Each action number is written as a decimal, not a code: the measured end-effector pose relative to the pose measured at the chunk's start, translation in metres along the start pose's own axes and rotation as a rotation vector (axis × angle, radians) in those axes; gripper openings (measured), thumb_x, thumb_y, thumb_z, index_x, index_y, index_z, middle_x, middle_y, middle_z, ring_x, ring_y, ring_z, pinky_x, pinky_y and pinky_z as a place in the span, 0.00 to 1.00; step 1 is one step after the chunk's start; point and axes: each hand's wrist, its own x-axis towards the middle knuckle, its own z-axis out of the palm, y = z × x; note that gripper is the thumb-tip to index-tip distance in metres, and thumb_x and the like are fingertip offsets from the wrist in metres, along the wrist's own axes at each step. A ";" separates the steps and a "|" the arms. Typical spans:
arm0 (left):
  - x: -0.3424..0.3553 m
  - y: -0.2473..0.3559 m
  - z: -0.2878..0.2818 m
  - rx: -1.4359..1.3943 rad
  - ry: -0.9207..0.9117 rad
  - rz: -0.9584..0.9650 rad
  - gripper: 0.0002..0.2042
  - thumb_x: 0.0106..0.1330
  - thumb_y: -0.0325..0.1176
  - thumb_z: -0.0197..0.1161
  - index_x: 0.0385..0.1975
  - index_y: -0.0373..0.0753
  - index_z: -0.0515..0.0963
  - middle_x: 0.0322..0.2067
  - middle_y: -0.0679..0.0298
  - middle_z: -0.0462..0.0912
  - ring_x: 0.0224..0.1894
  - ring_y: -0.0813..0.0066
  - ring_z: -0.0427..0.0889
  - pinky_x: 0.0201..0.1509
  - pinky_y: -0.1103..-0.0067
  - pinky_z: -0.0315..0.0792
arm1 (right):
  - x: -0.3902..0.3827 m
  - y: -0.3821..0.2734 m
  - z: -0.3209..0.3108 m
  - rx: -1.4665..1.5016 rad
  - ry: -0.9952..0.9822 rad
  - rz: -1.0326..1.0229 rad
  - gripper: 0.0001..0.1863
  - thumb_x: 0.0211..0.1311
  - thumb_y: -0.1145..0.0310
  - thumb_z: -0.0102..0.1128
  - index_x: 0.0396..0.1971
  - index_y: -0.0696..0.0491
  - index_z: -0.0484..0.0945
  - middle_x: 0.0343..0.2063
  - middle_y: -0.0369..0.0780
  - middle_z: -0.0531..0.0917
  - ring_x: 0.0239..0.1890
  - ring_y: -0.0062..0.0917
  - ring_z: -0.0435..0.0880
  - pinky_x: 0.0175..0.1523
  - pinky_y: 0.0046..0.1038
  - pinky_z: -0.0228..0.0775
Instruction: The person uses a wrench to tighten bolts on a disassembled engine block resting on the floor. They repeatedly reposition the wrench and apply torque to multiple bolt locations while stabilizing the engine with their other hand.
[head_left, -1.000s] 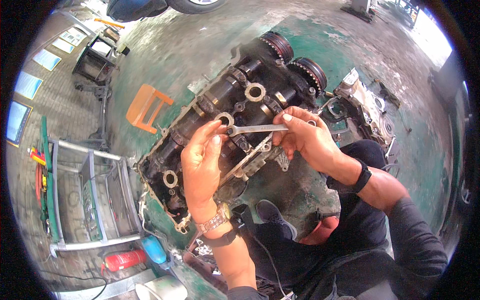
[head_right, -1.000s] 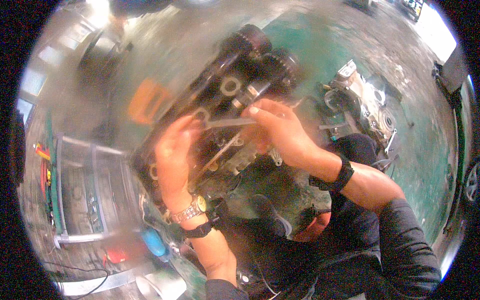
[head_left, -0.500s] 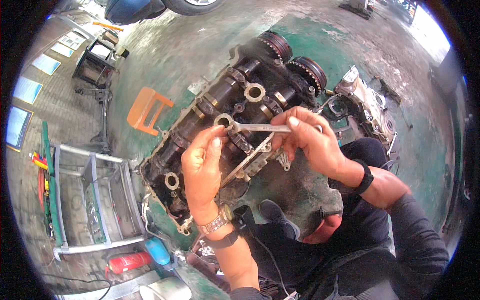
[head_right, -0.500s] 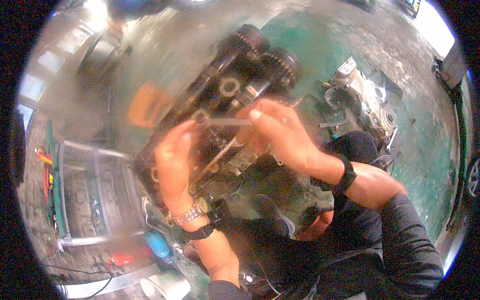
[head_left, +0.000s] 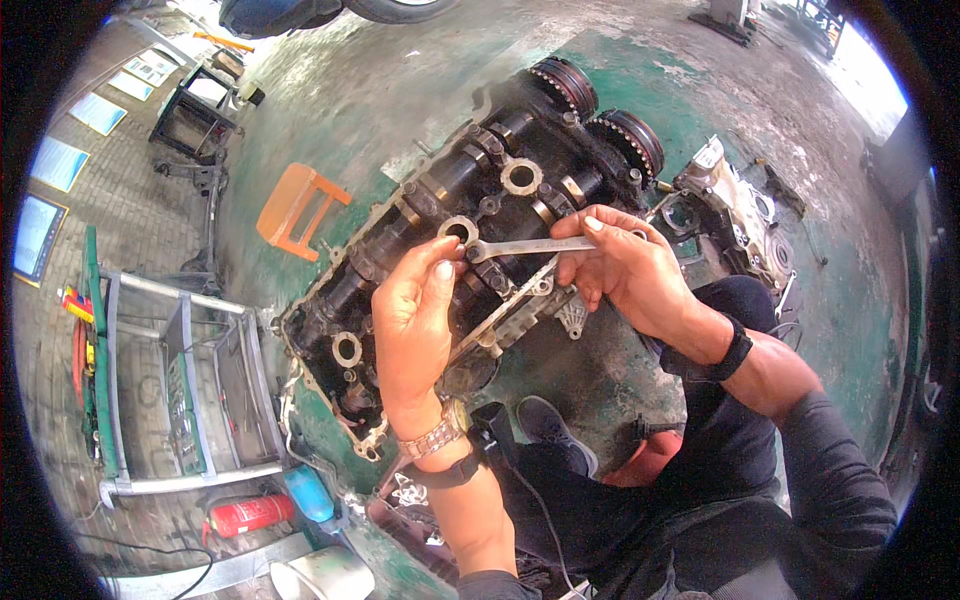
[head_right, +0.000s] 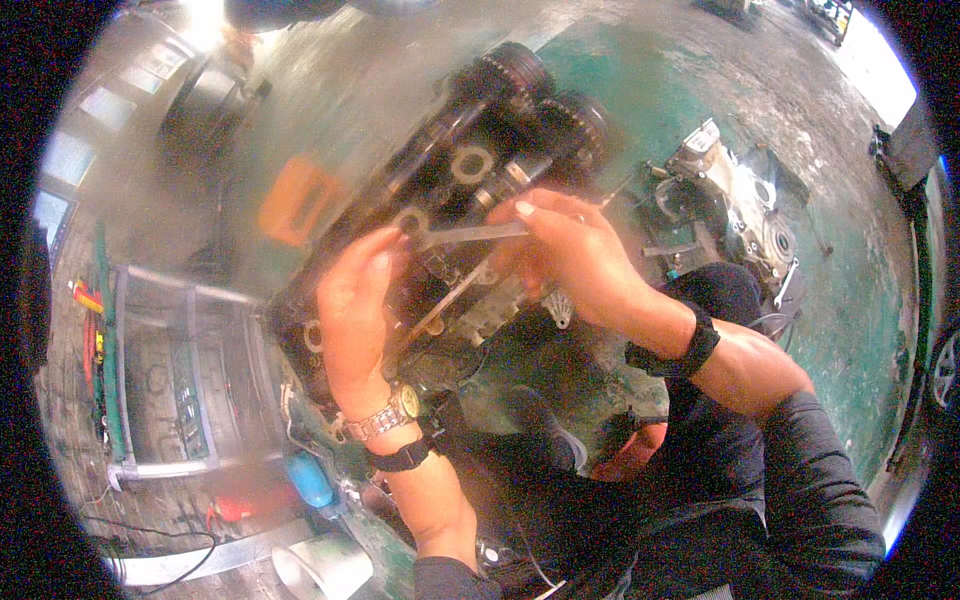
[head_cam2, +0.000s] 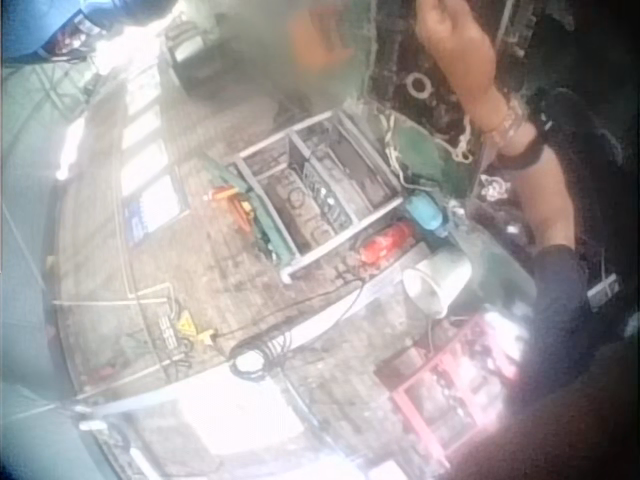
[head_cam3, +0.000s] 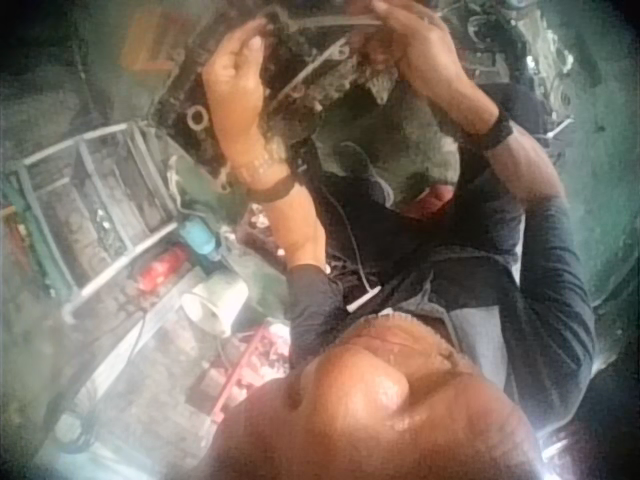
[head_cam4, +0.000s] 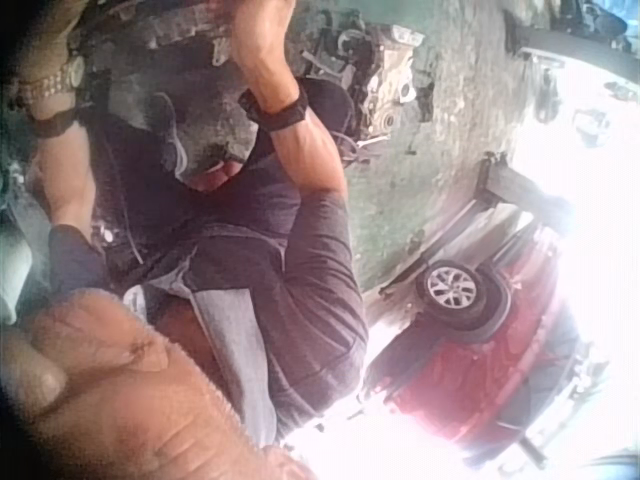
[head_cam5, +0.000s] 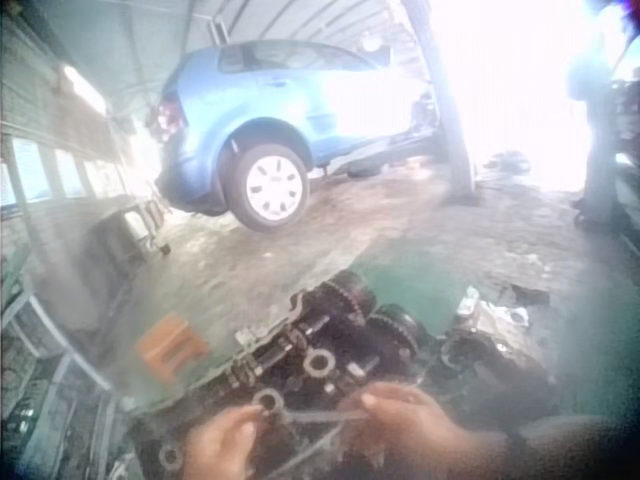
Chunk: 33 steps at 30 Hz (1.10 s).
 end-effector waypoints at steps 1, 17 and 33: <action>0.000 -0.001 0.000 0.001 -0.001 -0.004 0.11 0.73 0.27 0.57 0.50 0.30 0.79 0.46 0.61 0.84 0.46 0.76 0.81 0.54 0.78 0.74 | 0.000 0.001 0.000 0.038 -0.015 0.002 0.19 0.75 0.59 0.47 0.47 0.62 0.75 0.28 0.46 0.84 0.20 0.20 0.79 0.26 0.20 0.73; 0.006 -0.002 0.003 0.251 0.004 0.101 0.09 0.69 0.24 0.58 0.43 0.27 0.82 0.44 0.54 0.85 0.47 0.69 0.82 0.55 0.76 0.72 | -0.012 0.002 0.007 -0.086 0.008 0.034 0.15 0.74 0.63 0.49 0.48 0.57 0.76 0.29 0.40 0.84 0.22 0.19 0.78 0.27 0.22 0.73; 0.004 0.002 0.003 0.268 -0.003 0.123 0.10 0.69 0.26 0.59 0.43 0.27 0.82 0.45 0.52 0.85 0.48 0.67 0.82 0.57 0.75 0.72 | -0.023 -0.001 0.009 -0.672 -0.151 -0.481 0.20 0.66 0.61 0.65 0.49 0.60 0.77 0.35 0.41 0.85 0.30 0.22 0.82 0.37 0.24 0.75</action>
